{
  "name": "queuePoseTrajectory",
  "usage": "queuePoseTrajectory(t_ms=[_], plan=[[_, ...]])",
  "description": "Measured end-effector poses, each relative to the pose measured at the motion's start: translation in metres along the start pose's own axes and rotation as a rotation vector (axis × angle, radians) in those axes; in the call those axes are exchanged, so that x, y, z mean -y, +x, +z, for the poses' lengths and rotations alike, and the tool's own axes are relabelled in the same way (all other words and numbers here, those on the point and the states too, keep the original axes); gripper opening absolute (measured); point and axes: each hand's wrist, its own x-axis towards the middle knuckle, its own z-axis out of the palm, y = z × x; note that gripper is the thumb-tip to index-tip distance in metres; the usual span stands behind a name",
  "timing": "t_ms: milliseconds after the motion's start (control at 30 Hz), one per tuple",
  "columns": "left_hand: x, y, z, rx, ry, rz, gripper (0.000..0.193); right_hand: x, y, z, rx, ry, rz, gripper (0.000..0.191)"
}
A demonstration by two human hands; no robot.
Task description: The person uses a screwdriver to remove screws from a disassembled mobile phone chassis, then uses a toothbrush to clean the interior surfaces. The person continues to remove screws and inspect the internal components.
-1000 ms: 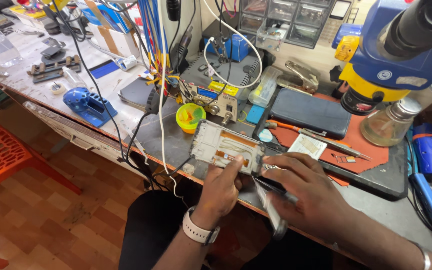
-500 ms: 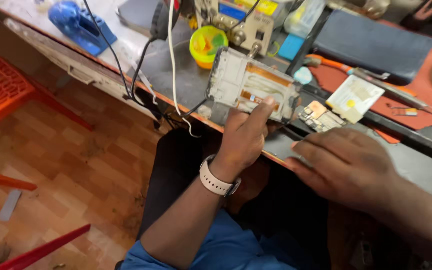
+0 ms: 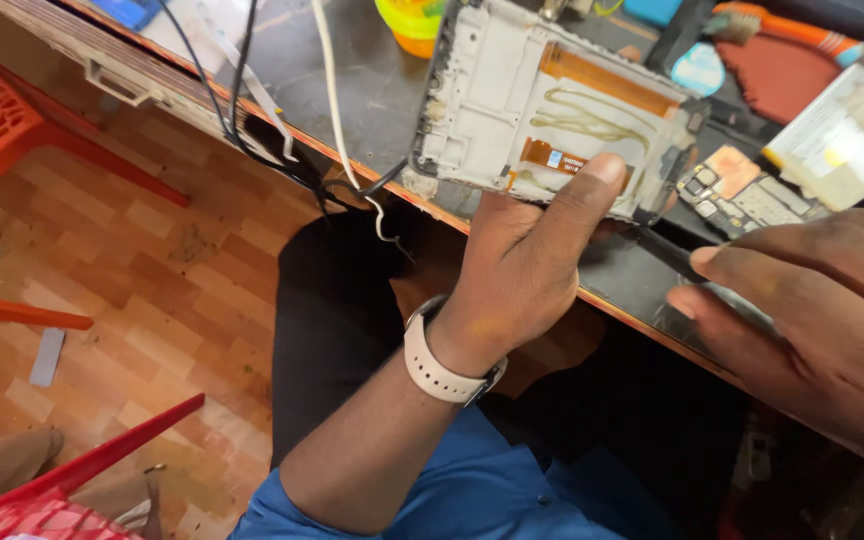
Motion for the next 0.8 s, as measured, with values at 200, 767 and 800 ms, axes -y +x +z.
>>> queuePoseTrajectory(t_ms=[200,767,800], plan=[[-0.005,-0.004,-0.003,0.034,0.115,-0.012,0.021,-0.019,-0.010,0.018,0.004,0.038,0.006,0.029],[-0.025,0.003,-0.007,0.045,0.128,-0.016,0.024,0.002,0.019,-0.007,0.031,-0.071,0.014,0.023],[-0.026,0.002,-0.008,0.056,0.134,0.018,0.024,0.002,0.020,-0.008,0.031,-0.079,0.017,0.023]])
